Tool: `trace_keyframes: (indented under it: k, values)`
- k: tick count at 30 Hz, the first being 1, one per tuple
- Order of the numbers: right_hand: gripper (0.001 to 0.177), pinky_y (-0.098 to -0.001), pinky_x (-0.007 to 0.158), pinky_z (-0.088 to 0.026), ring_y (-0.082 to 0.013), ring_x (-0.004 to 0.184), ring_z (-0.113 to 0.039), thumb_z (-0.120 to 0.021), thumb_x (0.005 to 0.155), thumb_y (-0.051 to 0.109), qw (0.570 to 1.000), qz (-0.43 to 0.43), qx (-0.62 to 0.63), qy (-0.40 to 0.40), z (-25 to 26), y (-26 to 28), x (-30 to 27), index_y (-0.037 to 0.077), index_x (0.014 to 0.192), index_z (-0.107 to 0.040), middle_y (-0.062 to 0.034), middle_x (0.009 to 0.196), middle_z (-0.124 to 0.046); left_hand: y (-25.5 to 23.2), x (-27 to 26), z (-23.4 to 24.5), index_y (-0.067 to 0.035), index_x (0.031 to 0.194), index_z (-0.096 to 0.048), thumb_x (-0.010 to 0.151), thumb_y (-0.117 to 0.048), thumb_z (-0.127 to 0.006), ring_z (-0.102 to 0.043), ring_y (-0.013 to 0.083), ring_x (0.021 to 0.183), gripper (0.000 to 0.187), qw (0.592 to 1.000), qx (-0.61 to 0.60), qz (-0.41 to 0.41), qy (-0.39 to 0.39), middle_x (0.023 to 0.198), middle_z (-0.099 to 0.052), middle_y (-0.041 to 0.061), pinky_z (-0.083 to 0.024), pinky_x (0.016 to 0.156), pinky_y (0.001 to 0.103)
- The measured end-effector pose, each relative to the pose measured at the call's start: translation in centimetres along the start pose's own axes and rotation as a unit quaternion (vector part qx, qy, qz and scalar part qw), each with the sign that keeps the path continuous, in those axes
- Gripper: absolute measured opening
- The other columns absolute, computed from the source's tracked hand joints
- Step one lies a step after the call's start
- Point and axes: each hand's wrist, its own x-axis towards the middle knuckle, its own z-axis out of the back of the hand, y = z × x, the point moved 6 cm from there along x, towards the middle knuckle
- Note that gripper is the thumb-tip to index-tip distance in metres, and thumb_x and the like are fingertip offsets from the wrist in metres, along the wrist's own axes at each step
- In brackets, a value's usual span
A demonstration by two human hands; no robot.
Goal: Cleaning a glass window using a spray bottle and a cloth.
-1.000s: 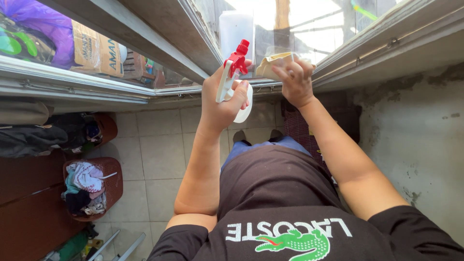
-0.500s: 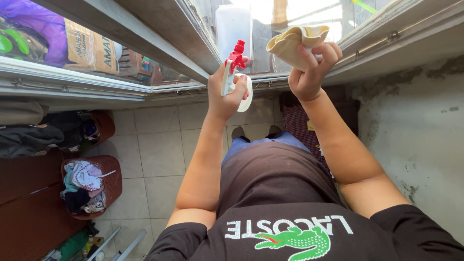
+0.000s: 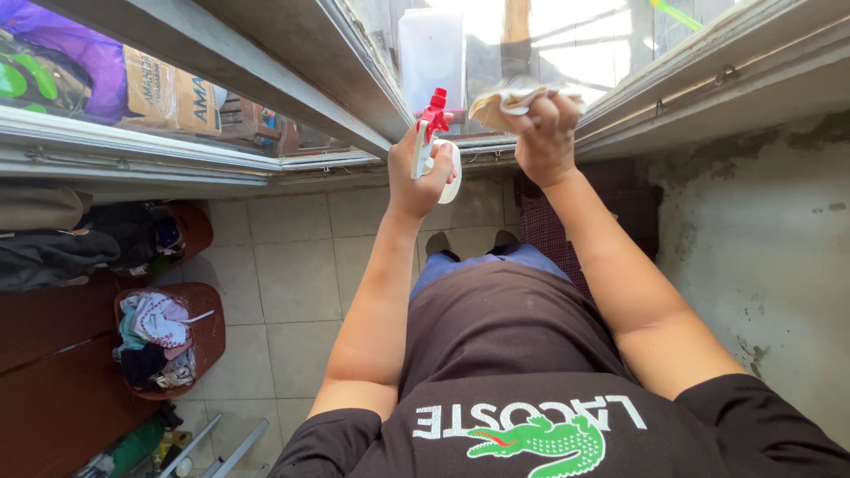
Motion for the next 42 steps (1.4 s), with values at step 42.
trace_keyframes:
  k: [42]
  values:
    - [0.054, -0.0449, 0.096, -0.036, -0.0311, 0.101, -0.036, -0.056, 0.071, -0.017, 0.968, -0.064, 0.197, -0.143, 6.3, 0.2, 2.9, 0.009, 0.119, -0.052, -0.0124, 0.11, -0.039, 8.0, -1.5, -0.4, -0.005, 0.106, -0.069, 0.084, 0.0, -0.057, -0.057, 0.0128, 0.047, 0.026, 0.994, 0.085, 0.074, 0.0, 0.065, -0.065, 0.003, -0.045, 0.048, 0.027]
